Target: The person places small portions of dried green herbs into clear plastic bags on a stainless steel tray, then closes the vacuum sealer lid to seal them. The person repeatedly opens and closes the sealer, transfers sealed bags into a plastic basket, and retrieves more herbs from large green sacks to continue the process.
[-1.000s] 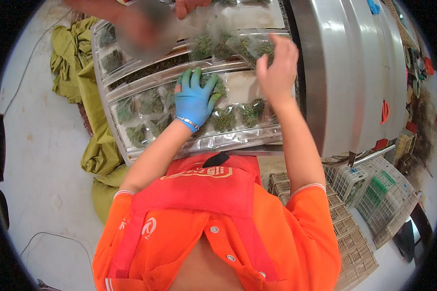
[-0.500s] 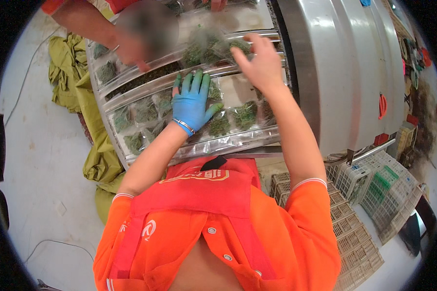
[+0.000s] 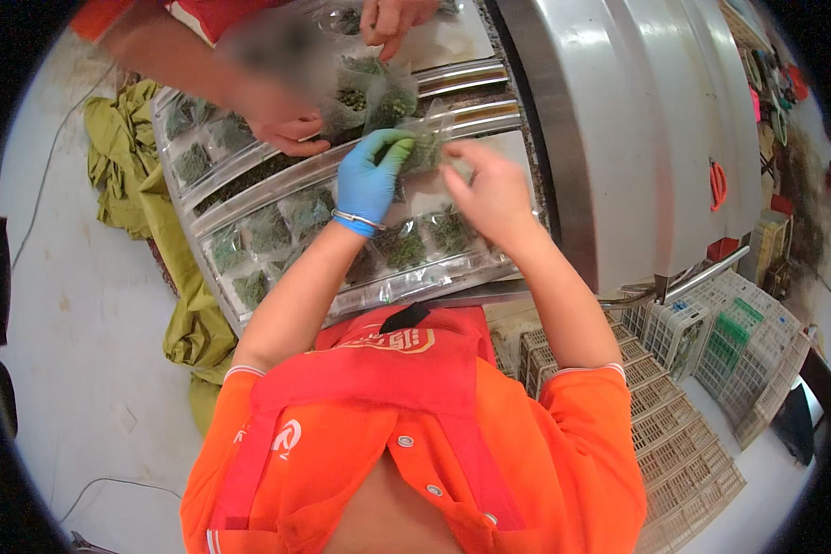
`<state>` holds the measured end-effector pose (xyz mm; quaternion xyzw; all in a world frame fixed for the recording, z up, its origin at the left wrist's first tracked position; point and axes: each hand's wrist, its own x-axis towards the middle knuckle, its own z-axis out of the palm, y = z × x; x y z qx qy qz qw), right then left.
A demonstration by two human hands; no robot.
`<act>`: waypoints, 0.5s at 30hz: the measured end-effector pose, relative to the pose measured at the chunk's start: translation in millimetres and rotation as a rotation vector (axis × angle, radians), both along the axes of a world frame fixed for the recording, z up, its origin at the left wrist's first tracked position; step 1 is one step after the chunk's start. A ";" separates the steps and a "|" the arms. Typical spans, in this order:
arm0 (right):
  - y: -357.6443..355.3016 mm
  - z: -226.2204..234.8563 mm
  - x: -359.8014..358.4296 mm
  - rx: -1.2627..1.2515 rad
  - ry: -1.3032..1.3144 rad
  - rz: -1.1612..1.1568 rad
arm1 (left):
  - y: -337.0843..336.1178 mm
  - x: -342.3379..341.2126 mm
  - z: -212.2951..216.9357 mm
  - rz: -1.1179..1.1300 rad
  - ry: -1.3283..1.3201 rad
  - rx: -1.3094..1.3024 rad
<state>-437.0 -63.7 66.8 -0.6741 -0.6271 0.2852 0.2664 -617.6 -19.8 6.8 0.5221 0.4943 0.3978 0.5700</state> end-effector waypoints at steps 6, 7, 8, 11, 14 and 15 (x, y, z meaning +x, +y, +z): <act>39.3 -18.8 25.3 -0.169 0.526 -0.168 | 0.6 13.3 6.4 0.109 -0.249 -0.140; 40.1 -14.7 25.7 -0.177 0.513 -0.168 | 1.3 12.7 15.9 0.155 -0.239 -0.153; 40.6 -6.5 27.0 -0.186 0.500 -0.166 | 1.4 7.4 17.0 0.146 -0.239 -0.214; 38.5 3.7 28.9 -0.278 0.302 -0.053 | -5.7 -11.2 17.8 0.098 -0.103 -0.243; 39.1 -8.2 26.9 -0.331 -0.042 0.118 | -11.0 -23.7 10.3 -0.118 0.790 0.425; 39.8 -19.9 23.0 -0.286 -0.169 0.147 | -10.6 -20.5 9.1 -0.131 0.999 0.511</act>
